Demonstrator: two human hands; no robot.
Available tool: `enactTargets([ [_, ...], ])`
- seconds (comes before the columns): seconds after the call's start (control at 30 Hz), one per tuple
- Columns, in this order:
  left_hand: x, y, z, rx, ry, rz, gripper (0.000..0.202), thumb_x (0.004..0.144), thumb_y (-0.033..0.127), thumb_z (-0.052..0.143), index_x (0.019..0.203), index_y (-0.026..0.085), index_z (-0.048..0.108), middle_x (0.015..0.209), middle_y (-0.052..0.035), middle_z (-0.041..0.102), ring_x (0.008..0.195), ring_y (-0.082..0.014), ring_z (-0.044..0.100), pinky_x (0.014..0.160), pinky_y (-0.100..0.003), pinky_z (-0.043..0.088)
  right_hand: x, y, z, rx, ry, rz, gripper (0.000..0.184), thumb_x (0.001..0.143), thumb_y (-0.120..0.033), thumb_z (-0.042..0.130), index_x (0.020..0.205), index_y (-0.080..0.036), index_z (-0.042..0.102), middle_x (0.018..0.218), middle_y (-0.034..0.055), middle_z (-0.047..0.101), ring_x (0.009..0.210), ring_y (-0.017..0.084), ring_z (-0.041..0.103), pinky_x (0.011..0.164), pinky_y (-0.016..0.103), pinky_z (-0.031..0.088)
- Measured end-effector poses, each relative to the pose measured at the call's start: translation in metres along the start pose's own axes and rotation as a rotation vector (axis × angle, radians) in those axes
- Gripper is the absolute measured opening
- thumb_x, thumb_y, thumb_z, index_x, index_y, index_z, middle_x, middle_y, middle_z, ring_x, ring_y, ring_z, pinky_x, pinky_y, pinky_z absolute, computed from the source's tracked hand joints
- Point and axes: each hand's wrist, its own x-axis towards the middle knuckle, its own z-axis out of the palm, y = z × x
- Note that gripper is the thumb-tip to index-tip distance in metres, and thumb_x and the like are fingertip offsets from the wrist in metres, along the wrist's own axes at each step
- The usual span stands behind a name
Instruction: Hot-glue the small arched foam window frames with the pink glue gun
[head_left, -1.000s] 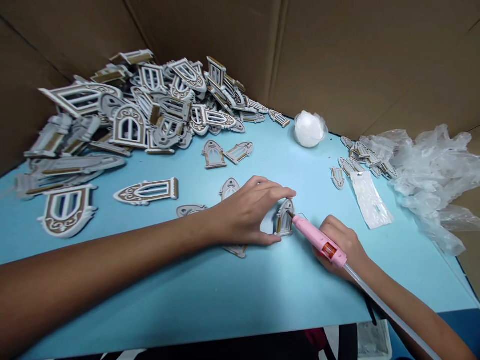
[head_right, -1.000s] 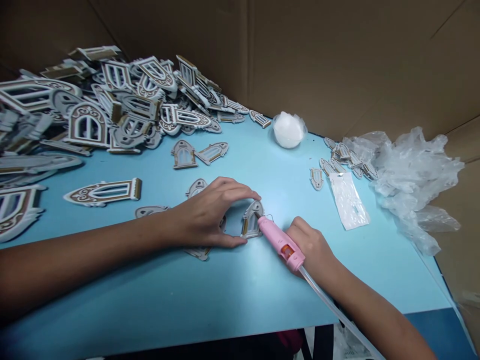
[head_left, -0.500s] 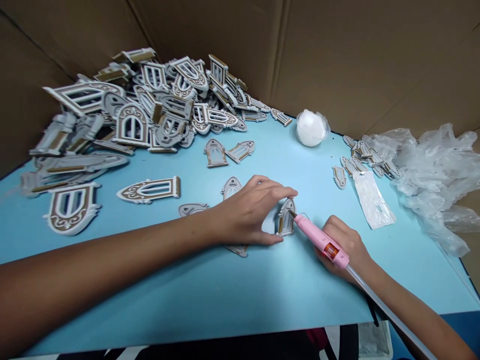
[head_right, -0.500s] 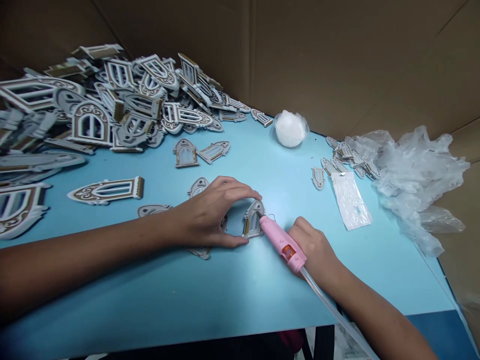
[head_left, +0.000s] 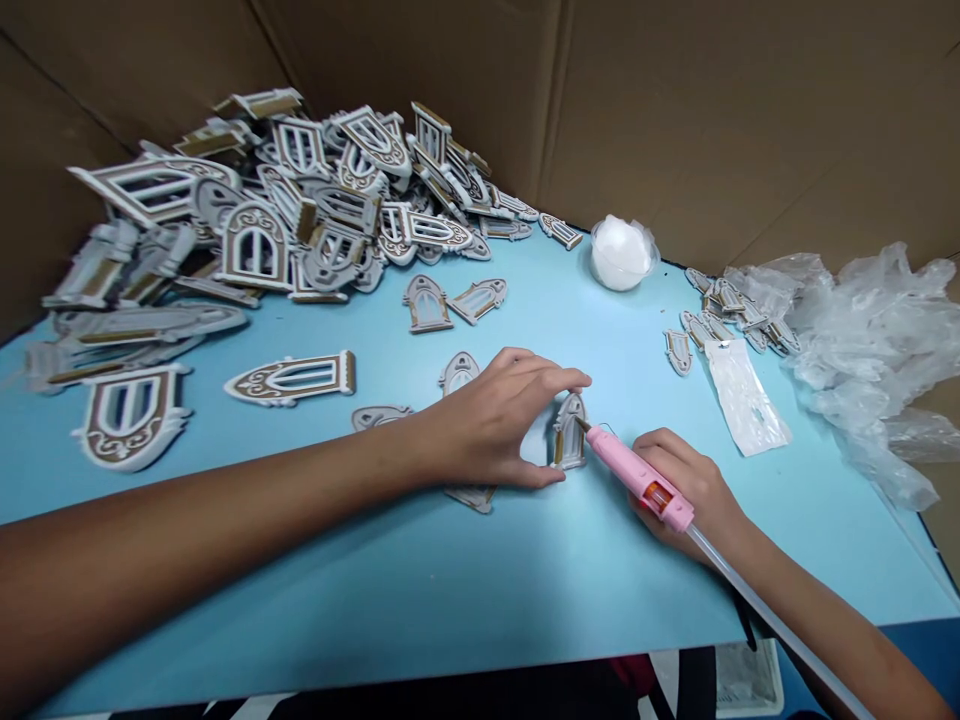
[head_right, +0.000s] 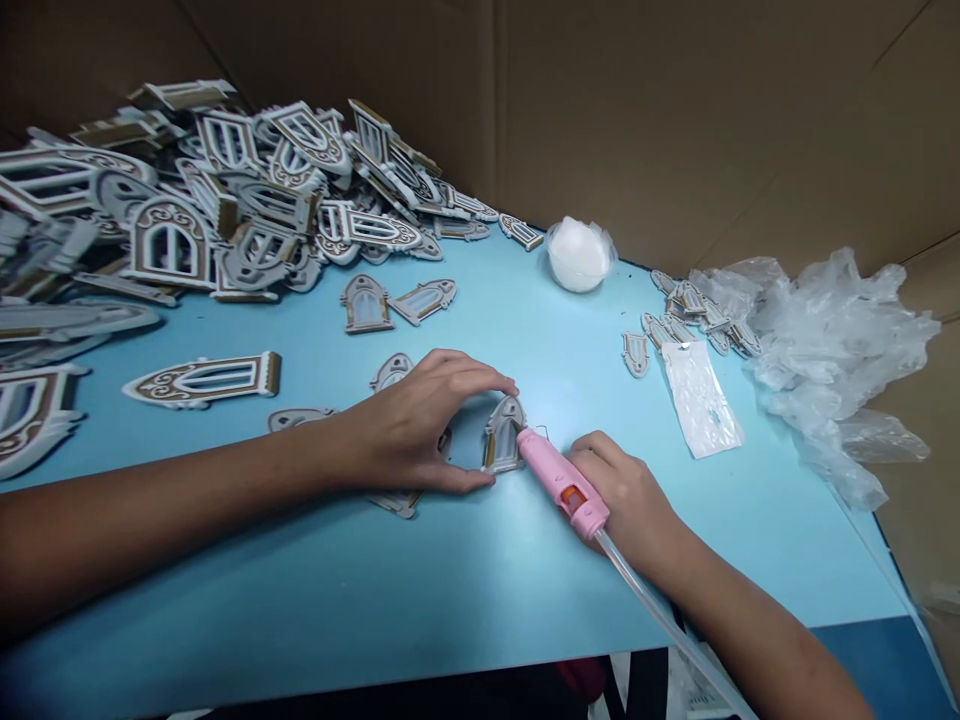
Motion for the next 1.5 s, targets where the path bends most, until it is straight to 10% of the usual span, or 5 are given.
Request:
enactTargets([
  [0.47,0.005,0.003,-0.001,0.049,-0.276,0.038,0.065,0.088,0.055,0.063,0.141,0.018,0.056,0.146,-0.0153,0.061,0.142,-0.0405,0.045,0.117,-0.056,0.023,0.012,0.009,-0.017,-0.243,0.300,0.135,0.012,0.090,-0.010,0.057,0.094,-0.020,0.061,0.090,0.0068,0.067,0.078,0.018,0.066,0.065,0.029,0.053],
  [0.63,0.010,-0.005,-0.021,0.150,-0.153,-0.180,0.045,0.097,0.043,0.044,0.124,0.014,0.067,0.127,-0.0149,0.072,0.133,-0.0390,0.055,0.110,-0.056,0.028,0.011,0.013,-0.017,-0.250,0.329,0.144,0.008,0.092,-0.013,0.058,0.094,-0.021,0.060,0.089,0.0065,0.067,0.078,0.019,0.066,0.067,0.030,0.053],
  [0.83,0.007,0.002,-0.015,0.004,-0.337,0.045,0.059,0.088,0.020,0.054,0.147,0.018,0.051,0.141,-0.0108,0.064,0.134,-0.0286,0.055,0.107,-0.042,0.033,0.011,0.016,-0.017,-0.249,0.347,0.164,0.008,0.092,-0.014,0.059,0.094,-0.022,0.060,0.090,0.0056,0.068,0.079,0.019,0.066,0.068,0.030,0.052],
  [1.23,0.009,0.010,-0.006,0.239,-0.270,-0.314,0.042,0.080,0.054,0.075,0.099,0.018,0.064,0.104,-0.0096,0.066,0.101,-0.0323,0.058,0.091,-0.045,0.038,0.011,0.019,-0.016,-0.247,0.344,0.171,0.008,0.092,-0.014,0.059,0.094,-0.022,0.059,0.089,0.0054,0.067,0.078,0.019,0.066,0.067,0.030,0.053],
  [1.5,0.006,0.010,0.010,0.065,-0.129,-0.300,0.078,0.083,0.044,0.070,0.147,0.015,0.036,0.144,-0.0188,0.058,0.131,-0.0371,0.055,0.110,-0.049,0.035,0.014,0.009,-0.013,-0.123,0.197,0.017,0.013,0.091,-0.010,0.056,0.093,-0.022,0.058,0.085,0.0048,0.067,0.075,0.018,0.066,0.065,0.030,0.053],
])
